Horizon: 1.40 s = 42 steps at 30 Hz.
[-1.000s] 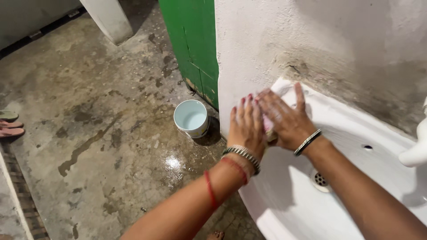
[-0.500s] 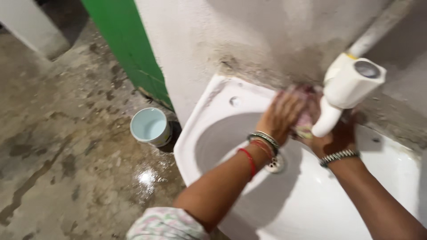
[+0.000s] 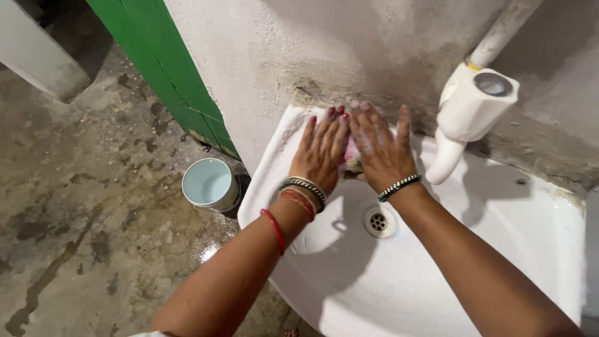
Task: The person scrubs a white wall-mounted sink with a pink sponge, covering the basin, rim, and faucet area. They repeatedly wipe the surfaces in circular and back-and-forth motions, occasionally rinsing the sponge in a bucket of water.
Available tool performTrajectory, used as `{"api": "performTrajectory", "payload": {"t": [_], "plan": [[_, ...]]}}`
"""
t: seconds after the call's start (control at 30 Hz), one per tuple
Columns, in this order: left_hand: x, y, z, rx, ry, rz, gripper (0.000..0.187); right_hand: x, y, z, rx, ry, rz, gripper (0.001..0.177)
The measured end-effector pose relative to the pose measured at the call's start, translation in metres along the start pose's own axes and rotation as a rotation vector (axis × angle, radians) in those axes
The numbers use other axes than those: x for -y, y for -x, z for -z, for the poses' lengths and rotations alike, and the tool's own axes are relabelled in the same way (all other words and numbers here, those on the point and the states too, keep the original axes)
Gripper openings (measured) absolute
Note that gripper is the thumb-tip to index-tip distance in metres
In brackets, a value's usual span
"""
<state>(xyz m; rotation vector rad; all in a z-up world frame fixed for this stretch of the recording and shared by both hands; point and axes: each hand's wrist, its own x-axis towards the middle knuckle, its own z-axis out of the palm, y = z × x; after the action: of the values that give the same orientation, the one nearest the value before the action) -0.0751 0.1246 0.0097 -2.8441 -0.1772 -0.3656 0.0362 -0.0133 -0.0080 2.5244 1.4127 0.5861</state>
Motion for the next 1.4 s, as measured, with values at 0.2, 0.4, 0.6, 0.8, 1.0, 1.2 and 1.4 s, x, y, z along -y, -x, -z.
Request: {"api": "performTrajectory", "payload": {"t": [0.2,0.4,0.6,0.8,1.0,1.2,1.4], "plan": [[-0.064,-0.036,-0.003,-0.031,0.041,-0.126,0.075,-0.04,0.051,0.018,-0.033,0.117,-0.19,0.117],[-0.146,-0.06,0.007,-0.067,0.174,-0.271,0.062,-0.079,0.12,0.053,0.113,-0.082,-0.418,0.129],[-0.043,-0.03,-0.005,0.034,-0.022,-0.119,0.074,-0.024,0.03,0.04,0.12,0.04,-0.138,0.126],[-0.004,-0.001,-0.01,0.011,-0.05,0.049,0.074,0.002,-0.002,0.006,-0.024,-0.001,-0.019,0.12],[-0.108,-0.051,0.013,0.02,-0.022,-0.224,0.076,-0.066,0.104,0.03,0.017,0.021,-0.31,0.137],[-0.114,-0.051,0.006,-0.056,0.152,-0.241,0.082,-0.064,0.093,0.044,0.174,-0.034,-0.407,0.133],[0.0,0.004,-0.002,0.068,-0.093,0.03,0.078,0.013,-0.002,0.029,0.113,0.11,-0.043,0.125]]}}
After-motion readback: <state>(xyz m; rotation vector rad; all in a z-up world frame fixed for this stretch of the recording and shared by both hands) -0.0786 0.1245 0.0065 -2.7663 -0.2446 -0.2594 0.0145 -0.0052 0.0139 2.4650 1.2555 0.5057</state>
